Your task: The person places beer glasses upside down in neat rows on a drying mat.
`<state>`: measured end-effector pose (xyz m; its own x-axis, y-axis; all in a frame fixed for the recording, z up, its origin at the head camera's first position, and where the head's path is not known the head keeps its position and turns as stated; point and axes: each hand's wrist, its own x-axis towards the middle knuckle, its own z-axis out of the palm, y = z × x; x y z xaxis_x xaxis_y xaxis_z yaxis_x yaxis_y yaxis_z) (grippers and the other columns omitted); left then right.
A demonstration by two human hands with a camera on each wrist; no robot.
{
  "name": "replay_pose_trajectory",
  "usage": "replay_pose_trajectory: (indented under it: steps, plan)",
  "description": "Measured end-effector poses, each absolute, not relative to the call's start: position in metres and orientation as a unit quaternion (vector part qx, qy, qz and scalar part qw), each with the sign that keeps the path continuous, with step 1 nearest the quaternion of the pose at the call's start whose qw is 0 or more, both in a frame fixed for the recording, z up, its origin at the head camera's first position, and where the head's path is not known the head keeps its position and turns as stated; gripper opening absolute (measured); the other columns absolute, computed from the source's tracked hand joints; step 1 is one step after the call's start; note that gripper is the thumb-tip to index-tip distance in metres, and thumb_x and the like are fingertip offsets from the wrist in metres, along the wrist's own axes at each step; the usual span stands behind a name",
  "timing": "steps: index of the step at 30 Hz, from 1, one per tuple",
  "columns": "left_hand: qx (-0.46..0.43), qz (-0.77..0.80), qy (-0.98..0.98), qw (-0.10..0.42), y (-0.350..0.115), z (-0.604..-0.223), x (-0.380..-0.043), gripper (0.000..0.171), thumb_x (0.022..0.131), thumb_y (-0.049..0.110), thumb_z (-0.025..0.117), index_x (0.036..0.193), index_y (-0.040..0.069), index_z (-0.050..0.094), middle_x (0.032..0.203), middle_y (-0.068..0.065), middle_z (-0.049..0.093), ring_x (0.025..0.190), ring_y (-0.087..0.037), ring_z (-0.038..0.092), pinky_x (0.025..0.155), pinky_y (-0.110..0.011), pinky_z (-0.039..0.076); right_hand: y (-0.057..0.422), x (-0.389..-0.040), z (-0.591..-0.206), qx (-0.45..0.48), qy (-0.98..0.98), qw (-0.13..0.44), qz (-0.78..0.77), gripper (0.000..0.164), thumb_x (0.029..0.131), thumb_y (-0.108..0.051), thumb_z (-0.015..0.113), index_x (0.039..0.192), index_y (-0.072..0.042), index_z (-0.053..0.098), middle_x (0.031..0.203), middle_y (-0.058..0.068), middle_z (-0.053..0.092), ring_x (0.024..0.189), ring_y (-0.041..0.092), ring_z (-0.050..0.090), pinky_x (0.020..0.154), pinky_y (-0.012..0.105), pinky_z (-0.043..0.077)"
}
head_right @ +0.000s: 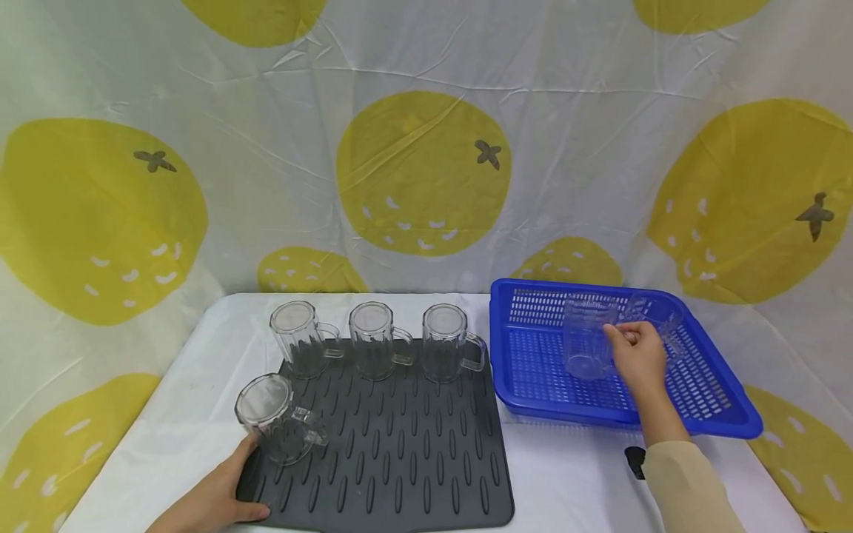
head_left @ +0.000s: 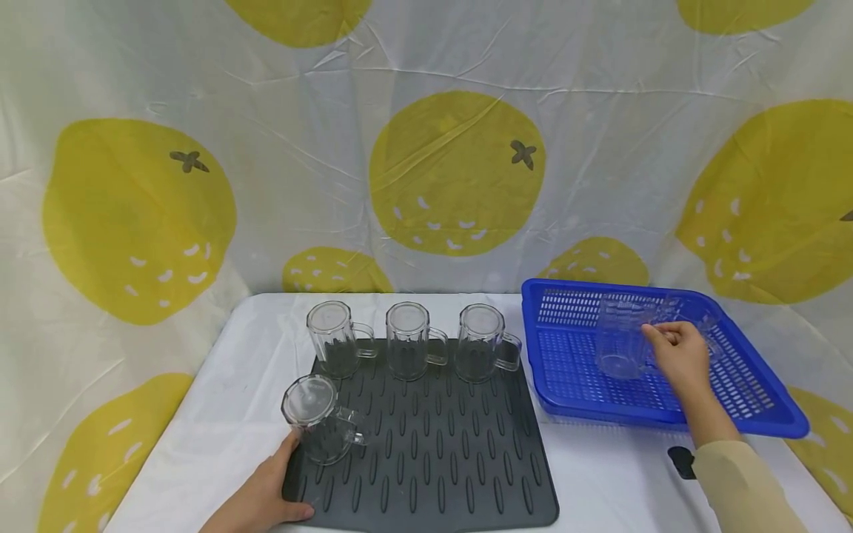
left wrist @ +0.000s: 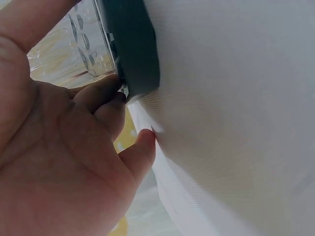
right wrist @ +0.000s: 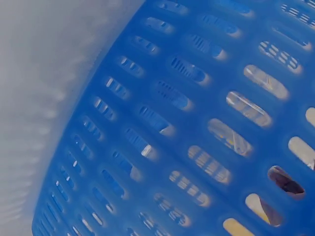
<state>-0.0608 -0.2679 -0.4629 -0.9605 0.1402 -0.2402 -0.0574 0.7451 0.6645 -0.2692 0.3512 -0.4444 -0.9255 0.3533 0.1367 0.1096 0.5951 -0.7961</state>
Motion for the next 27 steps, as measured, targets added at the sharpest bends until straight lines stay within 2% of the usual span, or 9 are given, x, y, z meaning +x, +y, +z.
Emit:
replay_pose_trajectory:
  steps: [3, 5, 8, 11, 14, 18, 24, 27]
  plan:
    - [0.03, 0.36, 0.922, 0.137, -0.268, -0.464, -0.061, 0.122, 0.058, 0.039, 0.086, 0.142, -0.008, 0.012, 0.139, -0.031, 0.03, 0.126, -0.045, 0.031, 0.098, -0.059, 0.026, 0.378, -0.293, -0.481, -0.129, -0.884, 0.168, 0.417, 0.054, 0.083, -0.06, 0.051, 0.11, -0.014, 0.051, 0.08, 0.005, 0.048, 0.061, 0.018, 0.042, 0.044, 0.033, 0.037]
    - [0.028, 0.359, 0.923, 0.136, -0.268, -0.464, -0.061, 0.121, 0.057, 0.039, 0.086, 0.142, -0.008, 0.013, 0.139, -0.031, 0.031, 0.126, -0.045, 0.032, 0.098, -0.059, 0.027, 0.39, -0.304, -0.497, -0.111, -0.884, 0.184, 0.415, 0.05, 0.084, -0.059, 0.051, 0.11, -0.016, 0.052, 0.078, 0.006, 0.046, 0.058, 0.018, 0.04, 0.045, 0.03, 0.034]
    - [0.03, 0.355, 0.925, 0.136, -0.268, -0.463, -0.06, 0.121, 0.057, 0.039, 0.086, 0.142, -0.009, 0.014, 0.139, -0.031, 0.031, 0.126, -0.045, 0.032, 0.098, -0.059, 0.027, 0.391, -0.306, -0.495, -0.092, -0.874, 0.189, 0.437, 0.043, 0.085, -0.054, 0.056, 0.11, -0.019, 0.052, 0.076, 0.005, 0.045, 0.054, 0.018, 0.038, 0.044, 0.032, 0.033]
    - [0.034, 0.355, 0.924, 0.136, -0.268, -0.463, -0.06, 0.12, 0.058, 0.038, 0.085, 0.142, -0.009, 0.013, 0.139, -0.031, 0.031, 0.126, -0.045, 0.031, 0.098, -0.059, 0.026, 0.377, -0.295, -0.473, -0.087, -0.86, 0.185, 0.468, 0.036, 0.085, -0.048, 0.059, 0.106, -0.02, 0.053, 0.071, 0.002, 0.045, 0.05, 0.016, 0.037, 0.041, 0.038, 0.032]
    - [0.033, 0.358, 0.923, 0.136, -0.268, -0.462, -0.061, 0.12, 0.058, 0.038, 0.086, 0.142, -0.009, 0.013, 0.139, -0.031, 0.031, 0.126, -0.045, 0.031, 0.098, -0.059, 0.026, 0.354, -0.276, -0.441, -0.093, -0.848, 0.198, 0.483, 0.033, 0.086, -0.044, 0.06, 0.102, -0.016, 0.054, 0.066, 0.001, 0.045, 0.049, 0.013, 0.037, 0.04, 0.041, 0.03]
    - [0.034, 0.358, 0.923, 0.137, -0.268, -0.461, -0.06, 0.12, 0.058, 0.039, 0.085, 0.142, -0.009, 0.013, 0.14, -0.031, 0.03, 0.127, -0.044, 0.03, 0.098, -0.058, 0.026, 0.323, -0.249, -0.399, -0.09, -0.832, 0.207, 0.508, 0.033, 0.087, -0.038, 0.062, 0.098, -0.008, 0.056, 0.063, 0.001, 0.046, 0.054, 0.011, 0.043, 0.042, 0.031, 0.031]
    - [0.039, 0.351, 0.926, 0.133, -0.269, -0.462, -0.06, 0.12, 0.058, 0.039, 0.085, 0.141, -0.009, 0.014, 0.139, -0.031, 0.031, 0.126, -0.044, 0.032, 0.097, -0.058, 0.027, 0.297, -0.225, -0.362, -0.083, -0.844, 0.188, 0.496, 0.018, 0.091, -0.036, 0.056, 0.094, -0.019, 0.051, 0.069, -0.001, 0.049, 0.068, 0.001, 0.054, 0.049, 0.019, 0.04]
    - [0.037, 0.35, 0.926, 0.134, -0.268, -0.464, -0.061, 0.12, 0.058, 0.039, 0.085, 0.141, -0.01, 0.014, 0.139, -0.031, 0.031, 0.126, -0.044, 0.032, 0.098, -0.058, 0.027, 0.29, -0.221, -0.354, -0.07, -0.831, 0.196, 0.516, 0.009, 0.092, -0.028, 0.057, 0.092, -0.022, 0.051, 0.067, -0.001, 0.049, 0.069, -0.002, 0.056, 0.051, 0.014, 0.043]
